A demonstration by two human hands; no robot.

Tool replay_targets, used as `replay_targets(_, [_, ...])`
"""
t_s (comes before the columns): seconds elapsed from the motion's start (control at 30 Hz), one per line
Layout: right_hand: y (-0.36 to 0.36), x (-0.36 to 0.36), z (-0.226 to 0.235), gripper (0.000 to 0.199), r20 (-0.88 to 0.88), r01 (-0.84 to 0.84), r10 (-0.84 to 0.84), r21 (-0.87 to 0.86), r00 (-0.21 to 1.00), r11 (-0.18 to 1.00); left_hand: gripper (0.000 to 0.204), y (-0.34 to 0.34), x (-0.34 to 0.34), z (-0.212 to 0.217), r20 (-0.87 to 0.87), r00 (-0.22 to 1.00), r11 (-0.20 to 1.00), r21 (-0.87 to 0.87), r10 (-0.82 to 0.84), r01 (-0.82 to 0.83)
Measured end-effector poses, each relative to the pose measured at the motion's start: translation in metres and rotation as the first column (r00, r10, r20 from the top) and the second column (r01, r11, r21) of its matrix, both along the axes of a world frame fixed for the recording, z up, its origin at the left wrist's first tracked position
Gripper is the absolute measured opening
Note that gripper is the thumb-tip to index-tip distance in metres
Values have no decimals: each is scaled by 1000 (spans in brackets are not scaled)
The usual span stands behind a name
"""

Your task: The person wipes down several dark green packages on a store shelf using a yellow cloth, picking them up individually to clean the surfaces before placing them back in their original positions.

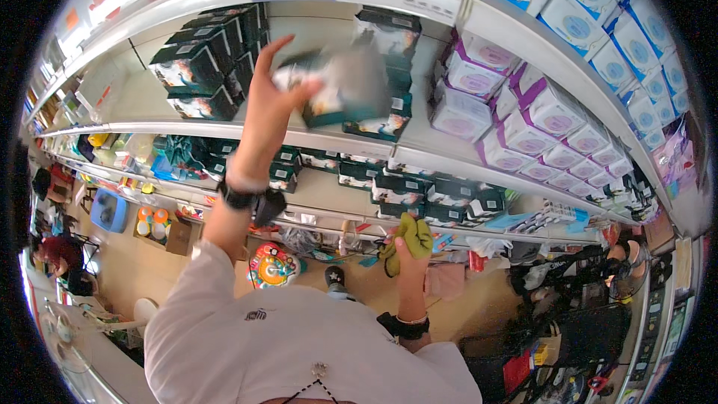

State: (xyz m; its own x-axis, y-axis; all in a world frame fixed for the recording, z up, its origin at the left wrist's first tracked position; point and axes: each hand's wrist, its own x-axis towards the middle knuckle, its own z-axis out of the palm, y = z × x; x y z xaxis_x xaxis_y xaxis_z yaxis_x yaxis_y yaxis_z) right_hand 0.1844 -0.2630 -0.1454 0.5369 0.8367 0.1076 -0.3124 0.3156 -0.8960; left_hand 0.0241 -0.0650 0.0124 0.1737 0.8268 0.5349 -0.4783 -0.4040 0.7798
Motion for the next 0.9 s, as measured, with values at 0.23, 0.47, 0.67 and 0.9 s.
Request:
replay_targets(0.23, [-11, 31, -48, 38, -33, -49, 46, -105, 998, 993, 49, 79, 72, 13, -141, 943, 894, 385, 303, -230])
replay_targets(0.47, [-21, 59, -72, 32, -59, -11, 2, -167, 998, 986, 57, 97, 84, -11, -316, 731, 683, 678, 605, -272])
replay_targets(0.67, [-7, 62, -64, 40, 24, -65, 69, -143, 997, 988, 45, 104, 74, -7, -257, 614, 523, 797, 747, -303])
replay_targets(0.9, [2, 52, -74, 36, -2, -227, 232, -208, 973, 951, 39, 67, 71, 24, -272, 479, 423, 874, 834, -240])
